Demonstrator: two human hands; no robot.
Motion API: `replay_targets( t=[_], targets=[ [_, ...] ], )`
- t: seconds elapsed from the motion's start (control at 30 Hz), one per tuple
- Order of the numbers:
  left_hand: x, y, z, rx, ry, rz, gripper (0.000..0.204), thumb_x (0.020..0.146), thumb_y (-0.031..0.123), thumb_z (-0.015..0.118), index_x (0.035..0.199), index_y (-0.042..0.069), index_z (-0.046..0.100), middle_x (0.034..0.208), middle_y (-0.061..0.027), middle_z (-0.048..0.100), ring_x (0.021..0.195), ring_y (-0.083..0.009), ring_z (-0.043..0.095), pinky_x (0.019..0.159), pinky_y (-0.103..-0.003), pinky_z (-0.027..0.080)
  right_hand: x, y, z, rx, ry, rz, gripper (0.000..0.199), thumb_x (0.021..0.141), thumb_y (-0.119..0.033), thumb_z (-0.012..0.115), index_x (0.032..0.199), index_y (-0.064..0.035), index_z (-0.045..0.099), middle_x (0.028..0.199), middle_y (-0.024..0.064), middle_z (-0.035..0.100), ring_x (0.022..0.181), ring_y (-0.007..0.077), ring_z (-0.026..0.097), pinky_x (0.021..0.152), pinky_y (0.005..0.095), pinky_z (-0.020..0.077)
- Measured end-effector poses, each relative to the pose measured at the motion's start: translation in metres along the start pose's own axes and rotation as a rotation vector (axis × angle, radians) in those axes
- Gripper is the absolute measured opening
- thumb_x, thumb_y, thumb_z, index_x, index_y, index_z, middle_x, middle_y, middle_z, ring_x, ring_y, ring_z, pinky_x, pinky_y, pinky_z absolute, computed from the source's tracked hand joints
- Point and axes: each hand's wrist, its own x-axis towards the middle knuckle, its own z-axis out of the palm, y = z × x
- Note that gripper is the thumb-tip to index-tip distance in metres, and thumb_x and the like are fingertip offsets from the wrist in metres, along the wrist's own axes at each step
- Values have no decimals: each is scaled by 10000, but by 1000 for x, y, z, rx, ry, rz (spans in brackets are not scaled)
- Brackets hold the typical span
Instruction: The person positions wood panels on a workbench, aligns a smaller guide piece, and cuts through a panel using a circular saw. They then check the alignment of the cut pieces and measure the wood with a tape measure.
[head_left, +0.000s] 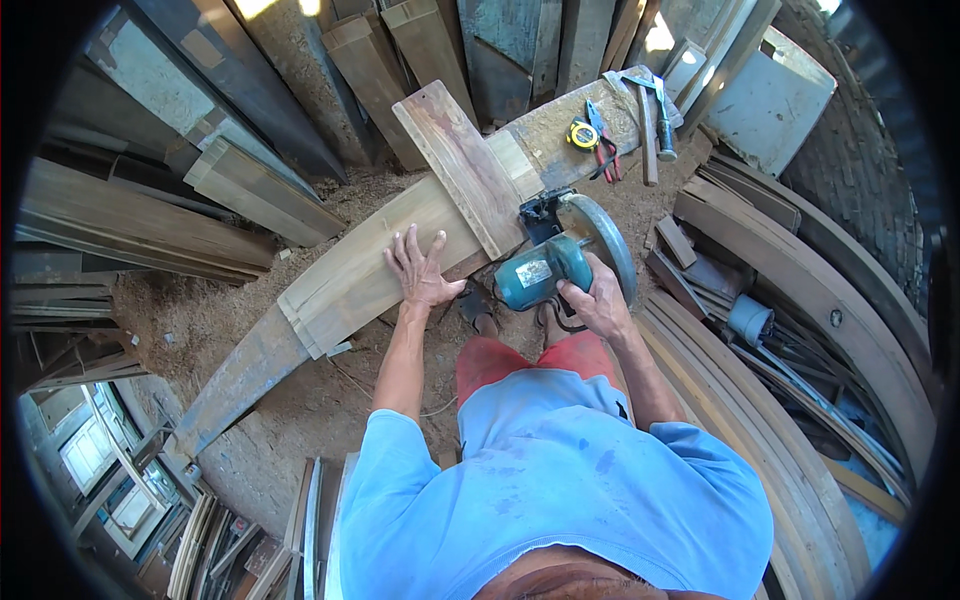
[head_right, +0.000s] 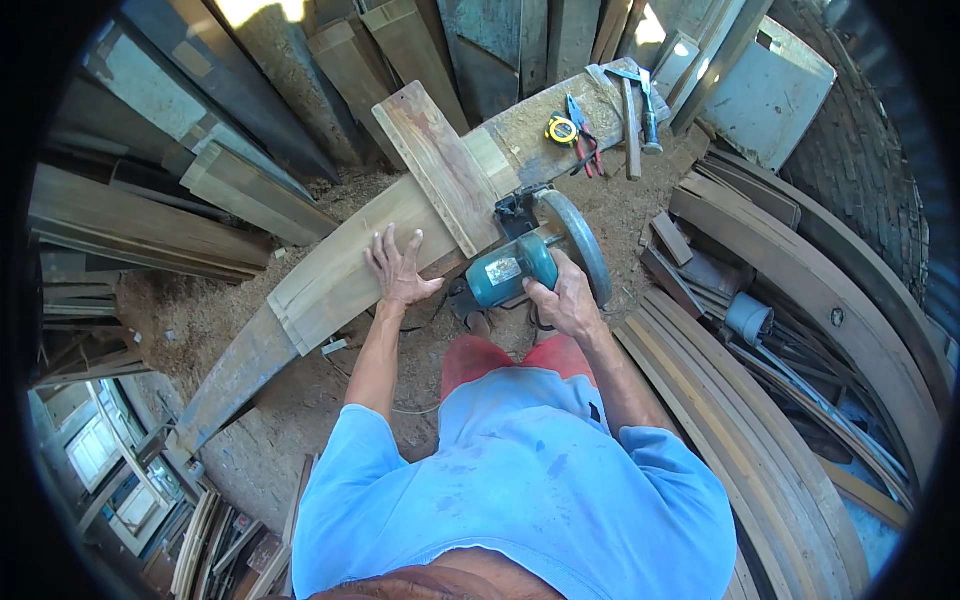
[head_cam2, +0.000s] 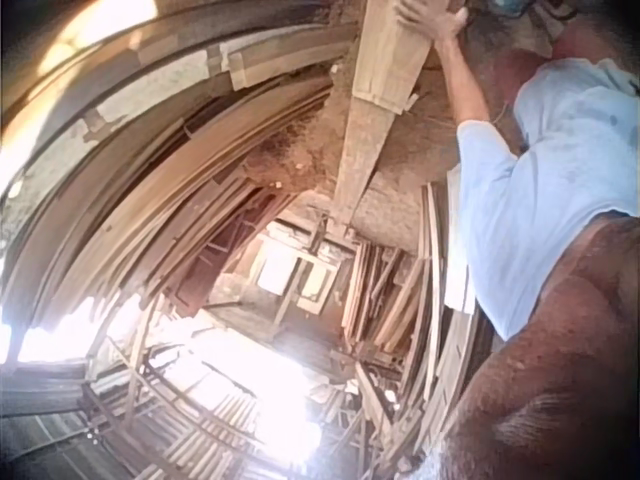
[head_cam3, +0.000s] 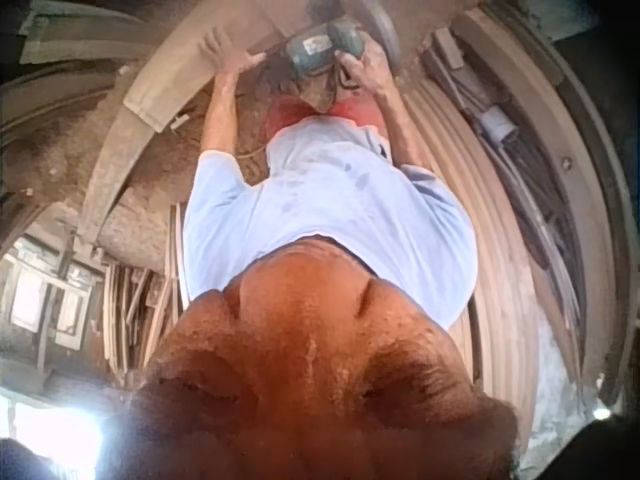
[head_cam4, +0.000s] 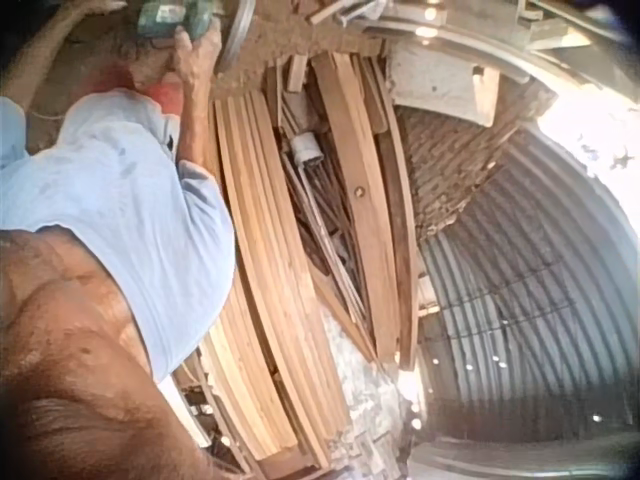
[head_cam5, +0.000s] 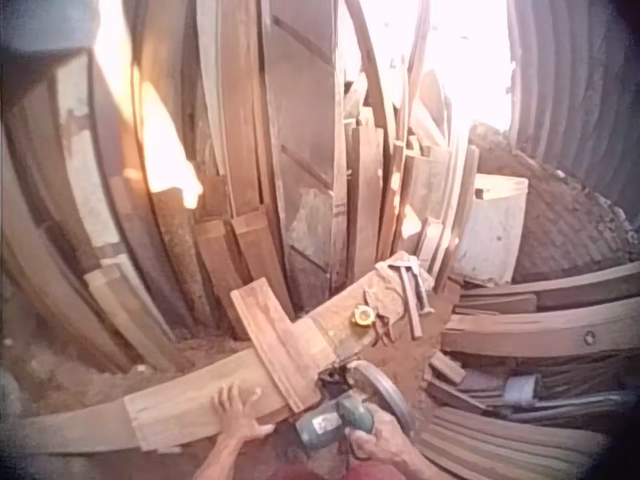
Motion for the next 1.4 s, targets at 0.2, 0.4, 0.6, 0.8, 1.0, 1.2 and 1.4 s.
replay_targets(
  t=[0.2, 0.4, 0.6, 0.8, 1.0, 1.2, 1.4],
  targets=[
    [1, 1, -1, 35, 4, 1, 1132, 466, 499, 959, 1484, 370, 481, 1634, -174, 194, 1531, -452, 96, 1233, -671, 55, 1, -2, 0, 28, -32, -17, 304, 863, -168, 680, 1094, 25, 634, 873, 100, 622, 828, 200, 602, 783, 364, 495],
    [0, 3, -5, 29, -8, -8, 1118, 466, 486, 957, 1476, 365, 493, 1631, -171, 191, 1530, -447, 96, 1240, -656, 56, 4, -6, 6, 19, -68, -59, 272, 862, -161, 679, 1057, 22, 631, 861, 99, 624, 815, 214, 606, 782, 372, 494],
    [1, 1, -5, 17, -14, -8, 1116, 461, 486, 957, 1471, 361, 499, 1624, -179, 190, 1524, -457, 104, 1242, -647, 61, 5, -4, 15, -26, -133, -39, 235, 854, -145, 680, 1012, 18, 622, 838, 122, 627, 804, 235, 618, 782, 389, 497],
    [3, 1, -4, -9, -10, 9, 1119, 459, 488, 961, 1473, 347, 508, 1621, -190, 196, 1513, -474, 130, 1252, -631, 58, 4, 2, 26, -24, -151, -44, 222, 844, -124, 669, 1013, 14, 627, 856, 138, 629, 815, 250, 627, 793, 390, 501],
    [2, 0, -4, -22, 5, 23, 1099, 469, 536, 950, 1465, 331, 533, 1611, -202, 212, 1508, -488, 130, 1257, -629, 41, 9, -6, 36, -35, -170, -58, 230, 833, -112, 654, 1025, 13, 630, 872, 146, 634, 837, 266, 642, 812, 388, 509],
    [2, 0, -3, -53, 3, 9, 1074, 494, 614, 918, 1464, 333, 551, 1615, -202, 208, 1518, -482, 105, 1266, -619, 10, 14, -8, 47, 27, -190, -33, 236, 829, -104, 649, 1028, 22, 632, 879, 142, 648, 839, 255, 646, 806, 387, 515],
    [3, -7, 9, -14, 23, 23, 1070, 517, 696, 866, 1473, 336, 548, 1622, -209, 199, 1522, -487, 96, 1264, -620, -8, 21, -11, 51, 50, -210, -33, 283, 845, -86, 640, 1104, 25, 627, 890, 67, 613, 837, 163, 575, 795, 340, 486]
  ],
)
